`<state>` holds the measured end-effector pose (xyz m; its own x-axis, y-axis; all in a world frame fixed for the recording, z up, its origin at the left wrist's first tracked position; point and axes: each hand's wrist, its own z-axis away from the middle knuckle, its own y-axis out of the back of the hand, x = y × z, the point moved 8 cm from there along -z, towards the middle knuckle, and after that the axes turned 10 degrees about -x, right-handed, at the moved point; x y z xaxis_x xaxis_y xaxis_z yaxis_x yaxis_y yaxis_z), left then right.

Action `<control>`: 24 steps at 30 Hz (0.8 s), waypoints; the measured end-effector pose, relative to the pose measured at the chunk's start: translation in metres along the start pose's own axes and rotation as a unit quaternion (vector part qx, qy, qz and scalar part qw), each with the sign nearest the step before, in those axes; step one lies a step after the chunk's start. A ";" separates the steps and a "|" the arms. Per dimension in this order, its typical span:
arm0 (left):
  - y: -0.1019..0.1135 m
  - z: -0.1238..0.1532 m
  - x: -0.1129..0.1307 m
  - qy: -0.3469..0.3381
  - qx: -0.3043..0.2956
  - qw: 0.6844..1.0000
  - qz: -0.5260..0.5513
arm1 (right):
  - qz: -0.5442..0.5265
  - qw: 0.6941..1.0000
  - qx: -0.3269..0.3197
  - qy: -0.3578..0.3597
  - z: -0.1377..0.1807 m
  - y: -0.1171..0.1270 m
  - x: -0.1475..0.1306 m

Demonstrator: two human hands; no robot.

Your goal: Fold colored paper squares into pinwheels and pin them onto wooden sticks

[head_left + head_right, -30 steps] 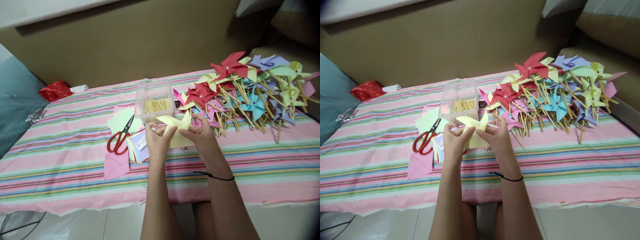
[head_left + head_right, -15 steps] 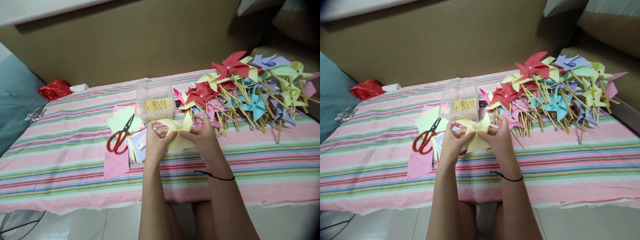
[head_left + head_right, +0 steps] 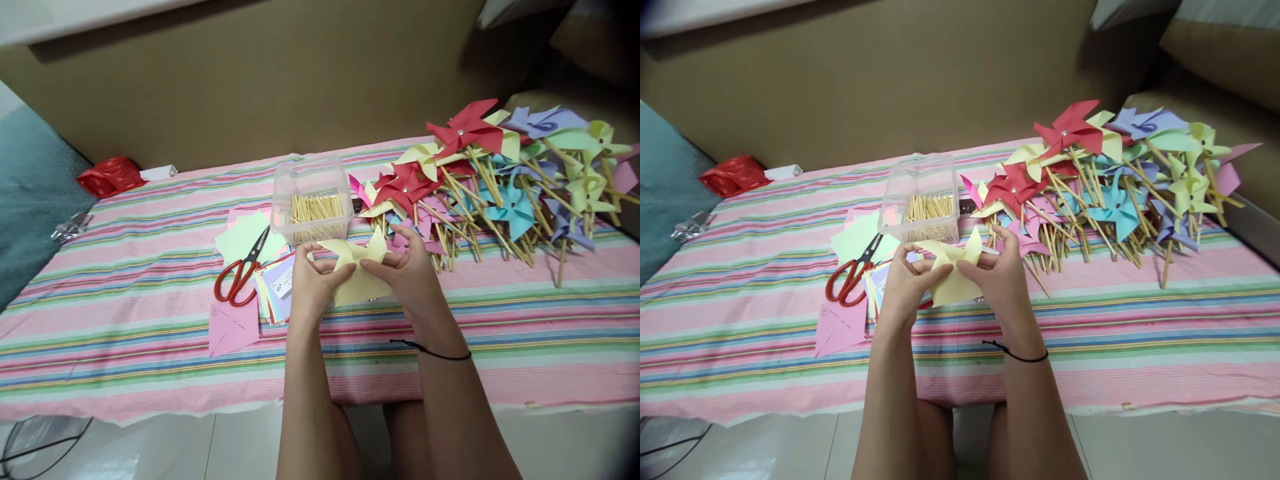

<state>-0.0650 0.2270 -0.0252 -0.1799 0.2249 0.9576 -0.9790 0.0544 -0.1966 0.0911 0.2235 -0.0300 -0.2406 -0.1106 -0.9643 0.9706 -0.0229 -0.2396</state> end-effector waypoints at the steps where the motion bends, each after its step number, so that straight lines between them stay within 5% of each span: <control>1: 0.000 0.000 0.000 -0.001 0.001 1.000 0.000 | 0.000 1.000 0.002 0.001 0.000 0.000 0.000; 18: 0.000 -0.001 0.000 -0.012 0.030 0.999 0.010 | -0.035 0.999 -0.018 0.001 -0.002 -0.005 0.004; 24: -0.004 -0.001 0.000 -0.008 -0.027 1.000 0.003 | -0.019 1.000 -0.009 -0.004 -0.001 0.000 0.006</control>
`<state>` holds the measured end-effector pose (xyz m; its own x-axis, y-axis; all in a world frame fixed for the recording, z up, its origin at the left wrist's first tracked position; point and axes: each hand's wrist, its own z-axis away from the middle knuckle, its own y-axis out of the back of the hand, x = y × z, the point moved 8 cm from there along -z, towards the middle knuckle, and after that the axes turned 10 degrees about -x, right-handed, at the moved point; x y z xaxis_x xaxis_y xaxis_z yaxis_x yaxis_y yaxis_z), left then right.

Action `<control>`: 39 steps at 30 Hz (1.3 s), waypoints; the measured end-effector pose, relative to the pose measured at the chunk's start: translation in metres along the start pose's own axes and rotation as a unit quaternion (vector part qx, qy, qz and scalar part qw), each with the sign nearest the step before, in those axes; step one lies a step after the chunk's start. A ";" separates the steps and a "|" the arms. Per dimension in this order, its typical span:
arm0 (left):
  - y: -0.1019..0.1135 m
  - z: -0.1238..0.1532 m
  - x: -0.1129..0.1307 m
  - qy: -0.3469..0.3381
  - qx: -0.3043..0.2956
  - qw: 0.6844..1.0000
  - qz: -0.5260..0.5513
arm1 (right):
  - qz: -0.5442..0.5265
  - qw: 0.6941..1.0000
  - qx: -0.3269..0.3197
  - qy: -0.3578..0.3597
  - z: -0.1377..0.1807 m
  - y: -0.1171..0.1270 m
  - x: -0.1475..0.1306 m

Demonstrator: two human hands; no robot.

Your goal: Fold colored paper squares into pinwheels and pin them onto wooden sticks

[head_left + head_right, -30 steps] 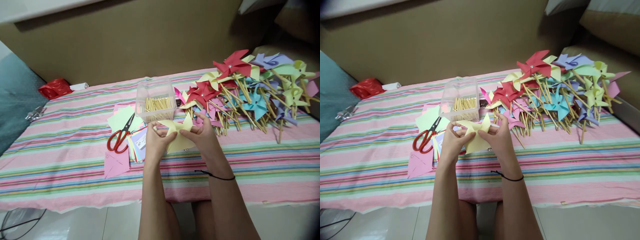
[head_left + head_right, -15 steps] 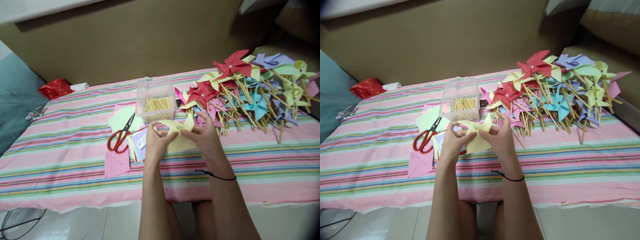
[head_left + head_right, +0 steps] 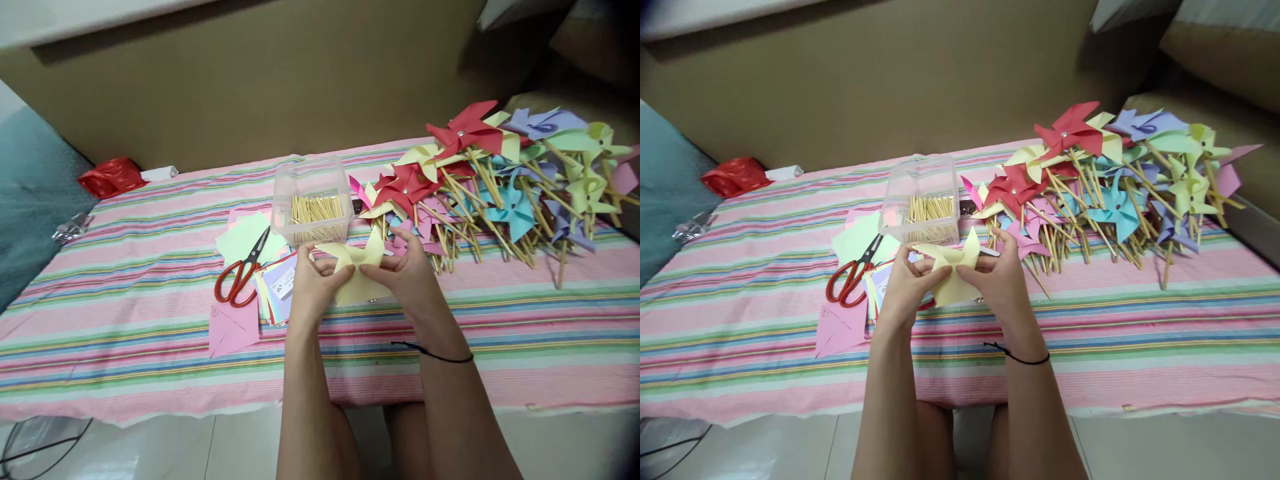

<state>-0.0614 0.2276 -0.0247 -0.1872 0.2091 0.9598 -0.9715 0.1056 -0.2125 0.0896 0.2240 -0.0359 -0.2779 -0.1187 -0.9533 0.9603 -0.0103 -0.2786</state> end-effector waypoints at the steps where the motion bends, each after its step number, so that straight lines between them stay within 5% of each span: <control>1: 0.000 0.000 0.000 0.002 -0.005 1.000 -0.005 | 0.005 1.000 0.002 0.000 0.000 0.001 0.000; 9: 0.008 -0.001 0.000 -0.011 0.033 0.999 -0.007 | 0.007 1.000 -0.010 0.011 -0.003 -0.003 -0.001; 14: 0.027 0.001 -0.002 -0.041 0.168 0.982 0.074 | -0.008 0.999 0.018 0.047 -0.001 0.007 -0.012; 19: 0.042 0.007 -0.006 -0.074 0.279 0.942 0.170 | 0.024 0.989 -0.110 0.094 0.001 -0.004 -0.016; 23: 0.039 0.006 -0.007 -0.086 0.283 0.932 0.211 | 0.087 0.972 -0.194 0.098 0.001 -0.027 -0.005; 39: 0.013 0.010 -0.001 -0.134 0.228 0.940 0.215 | -0.024 0.995 -0.045 0.090 -0.004 -0.030 0.000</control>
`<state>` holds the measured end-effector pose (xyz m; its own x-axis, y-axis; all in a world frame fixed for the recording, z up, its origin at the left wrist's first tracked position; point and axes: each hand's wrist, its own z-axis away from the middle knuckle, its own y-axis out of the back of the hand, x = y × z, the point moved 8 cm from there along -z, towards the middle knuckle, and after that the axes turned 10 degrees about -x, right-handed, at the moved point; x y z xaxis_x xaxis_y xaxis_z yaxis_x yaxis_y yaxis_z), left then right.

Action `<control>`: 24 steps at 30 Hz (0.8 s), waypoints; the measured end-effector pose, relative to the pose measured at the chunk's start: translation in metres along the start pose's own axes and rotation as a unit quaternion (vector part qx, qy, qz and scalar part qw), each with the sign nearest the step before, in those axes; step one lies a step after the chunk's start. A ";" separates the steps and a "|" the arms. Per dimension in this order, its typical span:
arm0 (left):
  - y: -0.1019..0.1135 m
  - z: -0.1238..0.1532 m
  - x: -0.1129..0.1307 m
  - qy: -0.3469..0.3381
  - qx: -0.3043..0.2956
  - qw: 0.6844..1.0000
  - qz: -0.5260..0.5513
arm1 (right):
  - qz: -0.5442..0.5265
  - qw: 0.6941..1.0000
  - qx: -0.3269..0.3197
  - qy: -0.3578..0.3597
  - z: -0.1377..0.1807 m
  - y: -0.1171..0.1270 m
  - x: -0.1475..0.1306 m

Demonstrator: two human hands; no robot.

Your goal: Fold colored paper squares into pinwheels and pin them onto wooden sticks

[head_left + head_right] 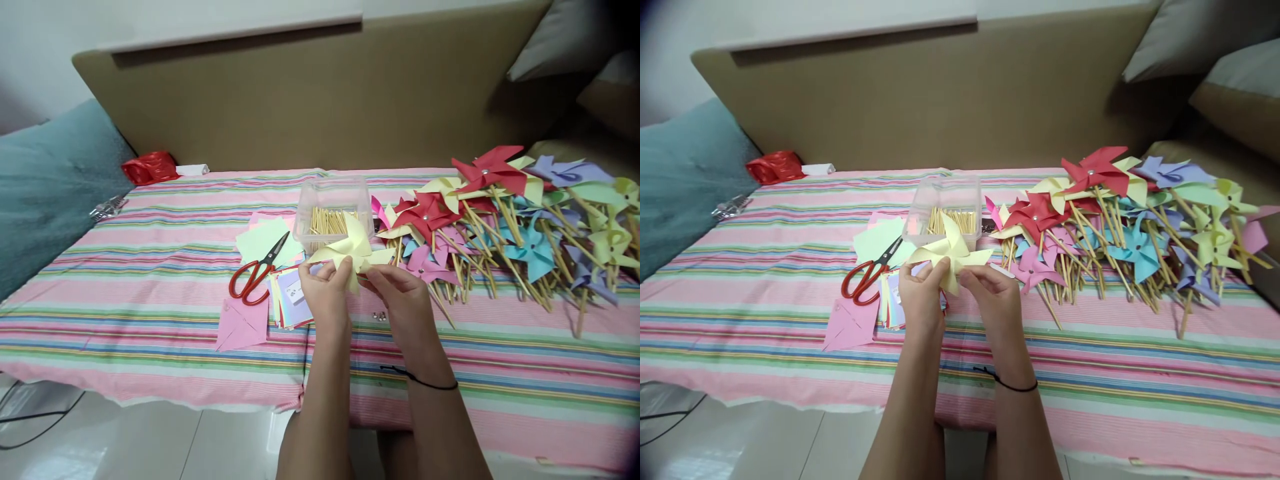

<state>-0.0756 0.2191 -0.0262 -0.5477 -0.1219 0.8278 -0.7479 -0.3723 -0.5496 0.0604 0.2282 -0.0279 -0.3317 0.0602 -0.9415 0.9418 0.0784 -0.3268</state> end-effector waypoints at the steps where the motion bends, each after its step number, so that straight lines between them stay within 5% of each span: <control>1: -0.001 0.001 0.000 -0.004 -0.003 1.000 -0.005 | -0.005 1.000 0.011 0.000 0.000 0.000 0.000; 13: -0.011 0.011 -0.002 -0.005 -0.039 0.999 -0.024 | -0.005 0.990 0.139 0.027 0.007 0.009 -0.004; 24: -0.012 0.012 -0.004 0.004 -0.052 0.998 -0.021 | -0.100 0.977 0.187 0.022 0.010 0.010 -0.004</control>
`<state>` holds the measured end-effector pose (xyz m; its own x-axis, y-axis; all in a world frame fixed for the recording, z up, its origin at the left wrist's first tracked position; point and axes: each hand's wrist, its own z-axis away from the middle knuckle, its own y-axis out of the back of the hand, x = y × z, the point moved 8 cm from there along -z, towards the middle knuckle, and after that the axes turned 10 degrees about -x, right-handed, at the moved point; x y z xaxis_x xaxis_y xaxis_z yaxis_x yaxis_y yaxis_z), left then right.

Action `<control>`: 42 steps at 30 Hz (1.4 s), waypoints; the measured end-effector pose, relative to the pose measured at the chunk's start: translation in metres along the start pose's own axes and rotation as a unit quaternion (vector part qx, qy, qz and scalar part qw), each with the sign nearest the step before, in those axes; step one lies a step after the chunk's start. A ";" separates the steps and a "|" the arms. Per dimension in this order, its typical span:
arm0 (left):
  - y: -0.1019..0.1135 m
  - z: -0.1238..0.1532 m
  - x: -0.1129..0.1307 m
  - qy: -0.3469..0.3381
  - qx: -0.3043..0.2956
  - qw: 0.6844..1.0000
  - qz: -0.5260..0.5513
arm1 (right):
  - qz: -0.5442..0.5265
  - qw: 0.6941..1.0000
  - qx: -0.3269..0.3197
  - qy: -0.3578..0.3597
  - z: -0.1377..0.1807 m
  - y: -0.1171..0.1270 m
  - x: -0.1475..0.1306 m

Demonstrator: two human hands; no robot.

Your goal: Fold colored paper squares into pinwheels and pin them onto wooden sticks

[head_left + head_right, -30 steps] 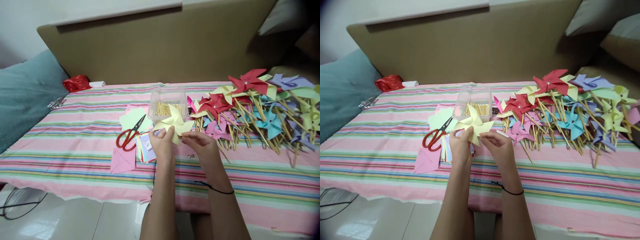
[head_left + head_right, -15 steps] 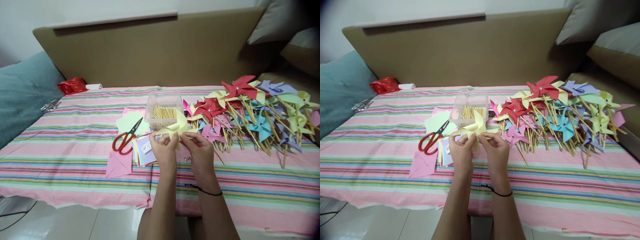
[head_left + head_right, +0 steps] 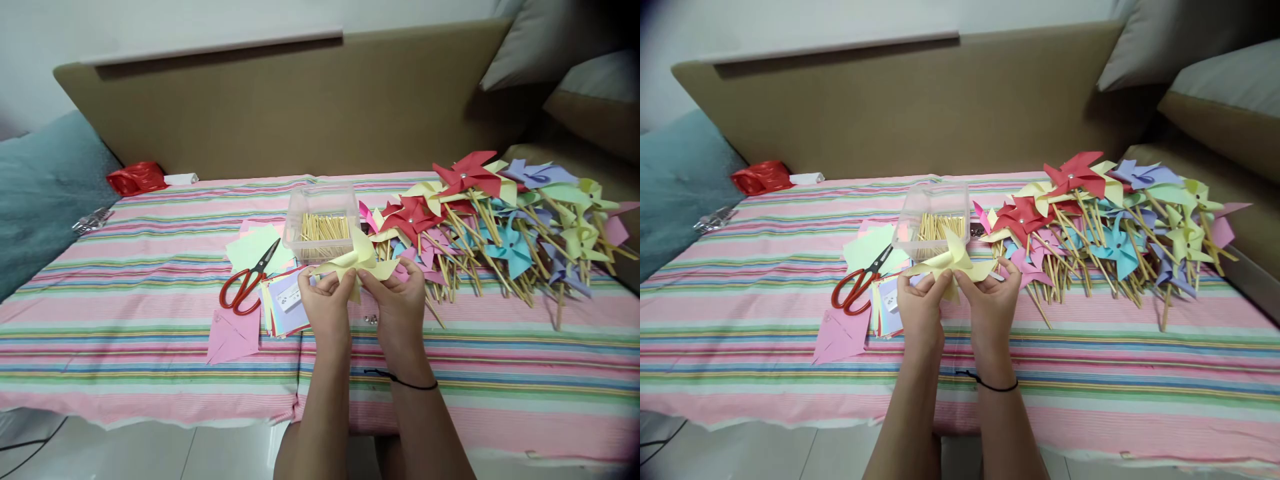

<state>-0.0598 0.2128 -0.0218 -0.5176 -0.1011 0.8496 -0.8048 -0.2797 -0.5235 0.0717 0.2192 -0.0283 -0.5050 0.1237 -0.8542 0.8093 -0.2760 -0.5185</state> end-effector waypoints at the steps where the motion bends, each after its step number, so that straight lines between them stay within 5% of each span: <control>1: 0.000 0.000 0.000 0.005 -0.001 1.000 -0.001 | 0.006 1.000 -0.009 0.000 -0.001 0.000 -0.001; 8: 0.002 -0.002 -0.002 0.025 -0.009 1.000 -0.011 | 0.069 0.997 -0.038 -0.001 -0.006 0.003 -0.005; 42: 0.000 -0.002 -0.006 0.042 0.000 0.999 -0.024 | 0.045 0.998 -0.036 -0.019 -0.008 0.006 -0.002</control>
<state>-0.0575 0.2149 -0.0270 -0.5002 -0.0067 0.8659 -0.8297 -0.2824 -0.4815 0.0800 0.2254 -0.0301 -0.4393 0.0643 -0.8960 0.8709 -0.2143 -0.4423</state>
